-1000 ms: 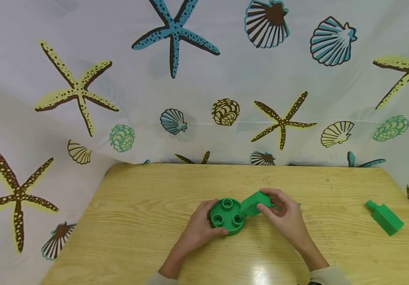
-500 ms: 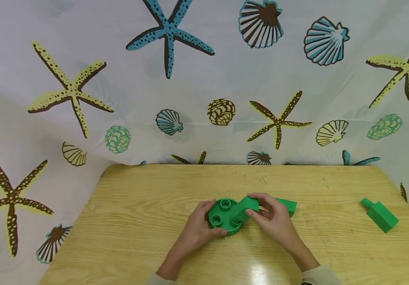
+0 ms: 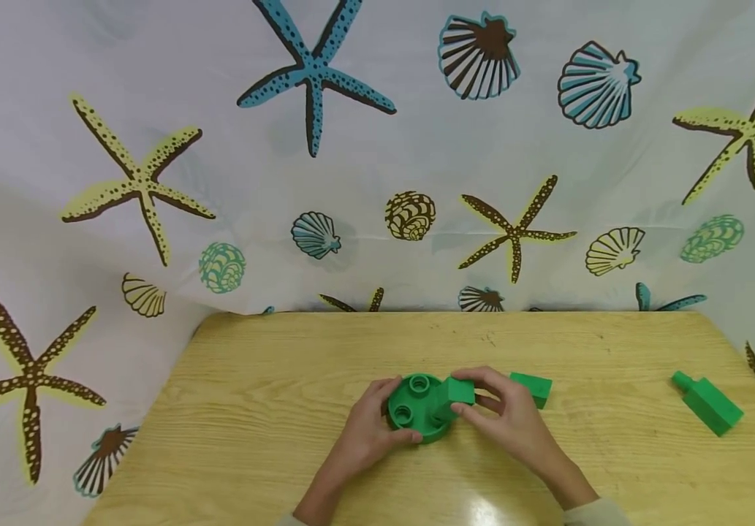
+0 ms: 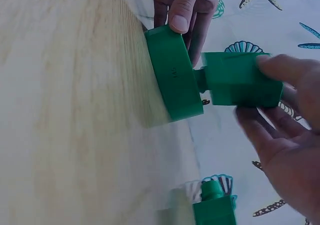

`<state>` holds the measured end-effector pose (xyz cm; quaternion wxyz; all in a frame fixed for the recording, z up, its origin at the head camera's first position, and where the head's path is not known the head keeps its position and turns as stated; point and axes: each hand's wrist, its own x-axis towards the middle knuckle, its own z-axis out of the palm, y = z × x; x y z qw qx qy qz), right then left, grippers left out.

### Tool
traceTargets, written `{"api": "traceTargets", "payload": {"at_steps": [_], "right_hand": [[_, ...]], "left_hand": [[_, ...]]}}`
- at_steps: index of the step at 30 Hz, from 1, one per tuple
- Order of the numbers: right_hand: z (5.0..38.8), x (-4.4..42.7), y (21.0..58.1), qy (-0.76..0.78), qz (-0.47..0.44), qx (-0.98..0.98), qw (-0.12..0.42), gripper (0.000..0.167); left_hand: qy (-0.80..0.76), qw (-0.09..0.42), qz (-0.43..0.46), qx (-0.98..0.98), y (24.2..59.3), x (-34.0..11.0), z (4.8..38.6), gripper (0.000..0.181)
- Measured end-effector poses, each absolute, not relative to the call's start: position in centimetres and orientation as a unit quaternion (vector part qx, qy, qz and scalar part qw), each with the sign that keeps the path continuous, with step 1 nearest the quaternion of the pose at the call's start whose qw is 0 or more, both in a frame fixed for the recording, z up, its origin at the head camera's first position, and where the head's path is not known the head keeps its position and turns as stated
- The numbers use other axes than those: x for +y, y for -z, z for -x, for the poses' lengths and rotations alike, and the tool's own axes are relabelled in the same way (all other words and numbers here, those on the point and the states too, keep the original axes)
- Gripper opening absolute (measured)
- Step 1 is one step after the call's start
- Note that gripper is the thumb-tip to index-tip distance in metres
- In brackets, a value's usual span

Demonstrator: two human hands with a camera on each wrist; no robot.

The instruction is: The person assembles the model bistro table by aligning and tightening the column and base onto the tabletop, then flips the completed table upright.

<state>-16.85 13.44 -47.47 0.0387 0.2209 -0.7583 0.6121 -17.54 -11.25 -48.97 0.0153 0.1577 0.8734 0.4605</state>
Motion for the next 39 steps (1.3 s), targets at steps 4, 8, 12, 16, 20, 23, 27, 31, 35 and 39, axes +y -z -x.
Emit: {"api": "traceTargets", "payload": {"at_steps": [4,8,12,16,20,23,27,31,35,39], "right_hand": [[16.9,13.4,47.7,-0.601,-0.231,-0.764,0.035,0.039],[17.0,13.4,47.6,-0.602,-0.220,-0.767,0.025,0.039],[17.0,13.8,47.3,-0.591,-0.229,-0.773,0.020,0.037],[17.1,14.3,47.1,-0.587,-0.252,-0.769,0.020,0.037],[17.0,14.3,47.3,-0.587,-0.264,-0.765,0.002,0.039],[16.8,14.0,47.5,-0.578,-0.267,-0.771,-0.015,0.042],[17.0,13.8,47.1,-0.570,-0.262,-0.779,-0.020,0.046],[17.0,14.4,46.4,-0.577,-0.258,-0.774,-0.038,0.043],[17.0,14.7,46.3,-0.580,-0.272,-0.766,-0.049,0.040],[16.9,14.5,46.4,-0.585,-0.279,-0.760,-0.049,0.040]], "left_hand": [[-0.463,0.022,-0.158,0.872,48.8,-11.1,17.5,0.091],[-0.461,0.021,-0.157,0.873,48.8,-11.0,17.6,0.091],[-0.465,0.022,-0.160,0.870,48.8,-10.9,17.7,0.091],[-0.477,0.021,-0.161,0.864,48.7,-10.9,17.8,0.091],[-0.478,0.029,-0.154,0.864,49.0,-11.2,17.5,0.091],[-0.479,0.040,-0.146,0.865,49.4,-11.6,17.1,0.091],[-0.485,0.036,-0.145,0.862,49.4,-11.8,17.2,0.091],[-0.482,0.034,-0.153,0.862,49.3,-11.5,17.7,0.091],[-0.475,0.029,-0.151,0.866,49.2,-11.3,17.7,0.091],[-0.475,0.023,-0.151,0.866,49.2,-11.4,17.4,0.090]]}}
